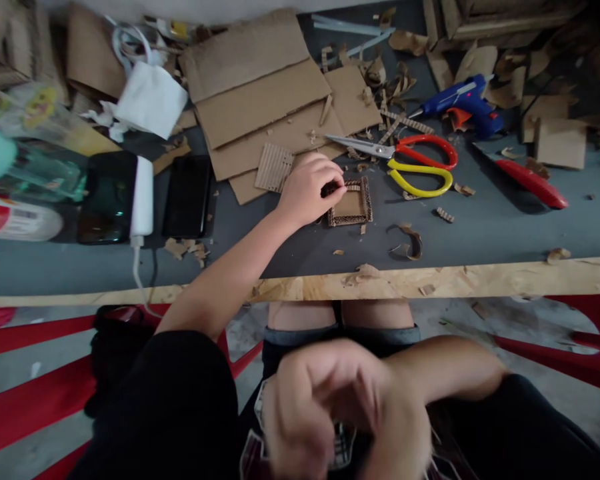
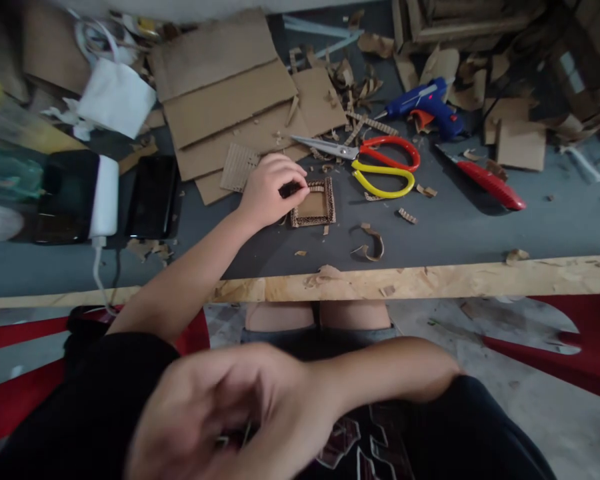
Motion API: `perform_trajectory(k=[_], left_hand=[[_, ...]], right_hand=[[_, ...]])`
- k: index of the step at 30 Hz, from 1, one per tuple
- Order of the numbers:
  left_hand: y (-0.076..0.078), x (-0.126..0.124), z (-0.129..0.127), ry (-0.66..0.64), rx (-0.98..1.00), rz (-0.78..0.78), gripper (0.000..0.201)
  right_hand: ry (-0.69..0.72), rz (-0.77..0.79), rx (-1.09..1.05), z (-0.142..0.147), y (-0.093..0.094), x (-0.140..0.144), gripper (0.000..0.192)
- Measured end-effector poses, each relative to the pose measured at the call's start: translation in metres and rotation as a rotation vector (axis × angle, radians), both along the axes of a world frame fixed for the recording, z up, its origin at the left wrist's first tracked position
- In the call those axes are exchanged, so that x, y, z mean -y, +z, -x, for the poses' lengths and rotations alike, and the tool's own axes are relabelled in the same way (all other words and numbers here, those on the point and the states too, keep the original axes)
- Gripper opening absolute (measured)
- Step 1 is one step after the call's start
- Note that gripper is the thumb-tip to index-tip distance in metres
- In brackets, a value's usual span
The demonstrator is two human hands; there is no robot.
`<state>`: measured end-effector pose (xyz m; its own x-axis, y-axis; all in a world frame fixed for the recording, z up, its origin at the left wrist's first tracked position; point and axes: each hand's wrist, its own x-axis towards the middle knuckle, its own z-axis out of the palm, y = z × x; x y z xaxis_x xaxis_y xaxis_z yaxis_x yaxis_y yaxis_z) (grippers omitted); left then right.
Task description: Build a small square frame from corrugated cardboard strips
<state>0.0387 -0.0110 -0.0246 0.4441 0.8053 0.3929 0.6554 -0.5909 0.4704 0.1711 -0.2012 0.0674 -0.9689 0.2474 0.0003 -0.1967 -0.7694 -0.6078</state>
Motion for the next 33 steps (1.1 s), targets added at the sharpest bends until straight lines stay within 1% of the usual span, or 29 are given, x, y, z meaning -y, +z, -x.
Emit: perform_trajectory(k=[1, 2, 3, 4, 5, 6, 7, 8, 9, 10, 11, 13, 14, 15, 16, 17, 18, 20, 21, 22, 23, 24, 25, 26, 27, 28, 30, 31, 33], left_hand=[[0.0, 0.001, 0.0, 0.014, -0.002, 0.001, 0.012], [0.0, 0.002, 0.0, 0.03, -0.003, 0.0, 0.013], [-0.001, 0.002, -0.001, 0.046, 0.0, -0.003, 0.014], [-0.001, 0.003, -0.001, 0.062, 0.005, -0.007, 0.014], [-0.002, 0.003, -0.002, 0.072, 0.01, -0.01, 0.014], [-0.002, 0.003, -0.002, 0.078, 0.017, -0.011, 0.014], [-0.002, 0.004, -0.003, 0.08, 0.024, -0.012, 0.014], [-0.002, 0.004, -0.003, 0.08, 0.031, -0.014, 0.014], [-0.002, 0.004, -0.003, 0.078, 0.038, -0.015, 0.014], [-0.002, 0.004, -0.004, 0.076, 0.043, -0.017, 0.014], [-0.001, 0.004, -0.004, 0.075, 0.048, -0.018, 0.013], [0.0, 0.004, -0.004, 0.069, 0.05, -0.02, 0.013], [0.0, 0.004, -0.004, 0.064, 0.05, -0.022, 0.013], [0.001, 0.004, -0.004, 0.059, 0.05, -0.026, 0.012], [0.001, 0.004, -0.003, 0.056, 0.051, -0.032, 0.012], [0.0, 0.003, -0.003, 0.055, 0.051, -0.037, 0.012], [0.0, 0.003, -0.003, 0.054, 0.051, -0.041, 0.011], [-0.001, 0.003, -0.002, 0.051, 0.047, -0.044, 0.011], [-0.001, 0.002, -0.002, 0.051, 0.042, -0.044, 0.011], [-0.002, 0.003, -0.002, 0.054, 0.038, -0.045, 0.012], [-0.002, 0.003, -0.002, 0.058, 0.035, -0.048, 0.013], [-0.002, 0.004, -0.002, 0.067, 0.034, -0.054, 0.013], [-0.002, 0.005, -0.003, 0.078, 0.037, -0.06, 0.013], [-0.002, 0.006, -0.004, 0.085, 0.042, -0.065, 0.012], [-0.002, 0.007, -0.006, 0.089, 0.052, -0.064, 0.011], [-0.002, 0.008, -0.007, 0.09, 0.062, -0.055, 0.008], [-0.002, 0.009, -0.009, 0.083, 0.075, -0.017, 0.004], [-0.002, 0.009, -0.01, 0.078, 0.077, 0.006, 0.004], [-0.002, 0.008, -0.009, 0.07, 0.078, 0.041, 0.007]], right_hand=[[-0.254, -0.093, 0.037, -0.006, -0.004, -0.005, 0.03], [-0.433, -0.294, 0.196, -0.015, -0.007, -0.014, 0.032], [-0.502, -0.562, 0.374, -0.026, -0.008, -0.024, 0.026], [-0.551, -0.883, 0.566, -0.039, -0.009, -0.035, 0.018], [-0.644, -1.214, 0.798, -0.053, -0.009, -0.047, 0.016], [-0.7, -1.466, 1.076, -0.066, -0.008, -0.057, 0.018], [-0.661, -1.634, 1.332, -0.079, -0.007, -0.066, 0.028], [-0.585, -1.726, 1.555, -0.091, -0.007, -0.074, 0.038], [-0.475, -1.763, 1.739, -0.101, -0.008, -0.079, 0.042], [-0.333, -1.763, 1.852, -0.109, -0.01, -0.083, 0.039], [-0.19, -1.74, 1.884, -0.115, -0.012, -0.086, 0.031], [0.023, -1.695, 1.773, -0.12, -0.014, -0.093, 0.015], [0.09, -1.69, 1.675, -0.12, -0.014, -0.099, 0.013], [0.128, -1.688, 1.581, -0.118, -0.012, -0.107, 0.014], [0.136, -1.692, 1.514, -0.115, -0.009, -0.118, 0.016], [0.126, -1.683, 1.471, -0.111, -0.004, -0.131, 0.016], [0.019, -1.665, 1.432, -0.108, 0.002, -0.146, 0.017], [-0.377, -1.613, 1.368, -0.103, 0.012, -0.179, 0.008], [-0.632, -1.531, 1.377, -0.102, 0.016, -0.196, 0.003], [-0.824, -1.386, 1.345, -0.102, 0.018, -0.21, 0.012], [-0.903, -1.342, 1.319, -0.103, 0.018, -0.221, 0.034], [-0.941, -1.315, 1.312, -0.103, 0.016, -0.229, 0.048], [-0.959, -1.302, 1.295, -0.103, 0.012, -0.233, 0.054], [-0.952, -1.337, 1.282, -0.103, 0.007, -0.233, 0.054], [-0.936, -1.404, 1.271, -0.1, 0.0, -0.23, 0.05], [-0.901, -1.514, 1.235, -0.097, -0.009, -0.224, 0.043], [-0.798, -1.778, 1.11, -0.086, -0.028, -0.209, 0.027], [-0.751, -1.842, 1.062, -0.08, -0.037, -0.201, 0.02], [-0.682, -1.911, 1.053, -0.069, -0.053, -0.191, 0.021]])
